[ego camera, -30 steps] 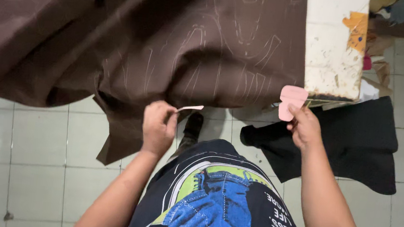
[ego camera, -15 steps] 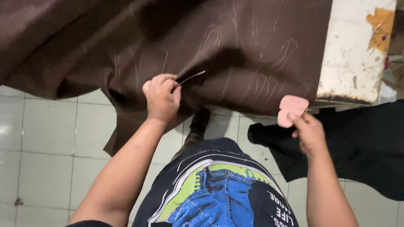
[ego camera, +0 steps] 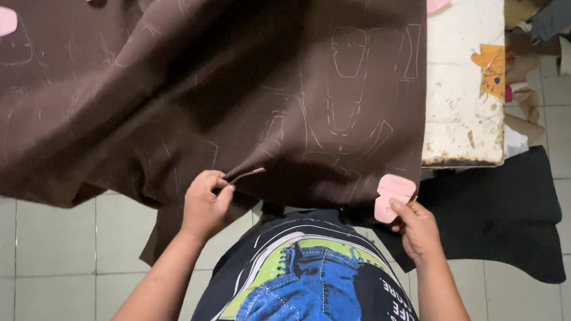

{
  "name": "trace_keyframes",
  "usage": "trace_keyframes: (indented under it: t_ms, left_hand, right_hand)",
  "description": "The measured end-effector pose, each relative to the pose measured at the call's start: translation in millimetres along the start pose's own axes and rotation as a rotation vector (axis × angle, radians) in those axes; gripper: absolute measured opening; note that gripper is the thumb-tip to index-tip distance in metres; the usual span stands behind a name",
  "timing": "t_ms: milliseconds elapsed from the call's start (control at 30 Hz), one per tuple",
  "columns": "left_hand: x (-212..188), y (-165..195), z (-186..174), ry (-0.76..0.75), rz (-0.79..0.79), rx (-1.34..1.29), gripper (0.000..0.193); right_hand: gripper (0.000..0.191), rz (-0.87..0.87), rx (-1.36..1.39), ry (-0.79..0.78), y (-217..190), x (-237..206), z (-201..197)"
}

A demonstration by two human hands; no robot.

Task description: The person traces around pink paper pattern pieces placed on a large brown fabric, drawing outlines with a marking pen. They reposition the patterns, smooth and pull the fabric flat, and continue tracing additional pattern outlines across the material.

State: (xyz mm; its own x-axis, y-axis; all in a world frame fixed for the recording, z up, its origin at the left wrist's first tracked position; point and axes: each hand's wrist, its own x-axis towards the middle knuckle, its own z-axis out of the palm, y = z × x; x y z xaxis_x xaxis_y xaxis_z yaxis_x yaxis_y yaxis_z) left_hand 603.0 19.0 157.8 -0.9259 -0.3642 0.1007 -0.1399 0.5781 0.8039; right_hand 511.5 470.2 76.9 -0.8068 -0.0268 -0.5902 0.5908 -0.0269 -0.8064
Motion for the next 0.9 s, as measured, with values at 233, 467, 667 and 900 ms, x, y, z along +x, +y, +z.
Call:
trace_keyframes:
  t_ms: [233, 467, 667, 900]
  left_hand:
    - [31, -2, -26, -0.146, -0.077, -0.111, 0.011]
    - [101, 14, -63, -0.286, 0.071, -0.16, 0.009]
    - [169, 34, -81, 0.194, 0.36, 0.17, 0.009]
    - [237, -28, -53, 0.208, 0.062, 0.012, 0.011]
  right_hand:
    - [0.023, -0.029, -0.089, 0.034, -62, -13, 26]
    - [0.03, 0.102, -0.574, 0.201, -49, 19, 33]
    - [0.036, -0.182, -1.117, 0.183, -18, 25, 12]
    - [0.028, 0.075, -0.385, 0.236, -101, 9, 18]
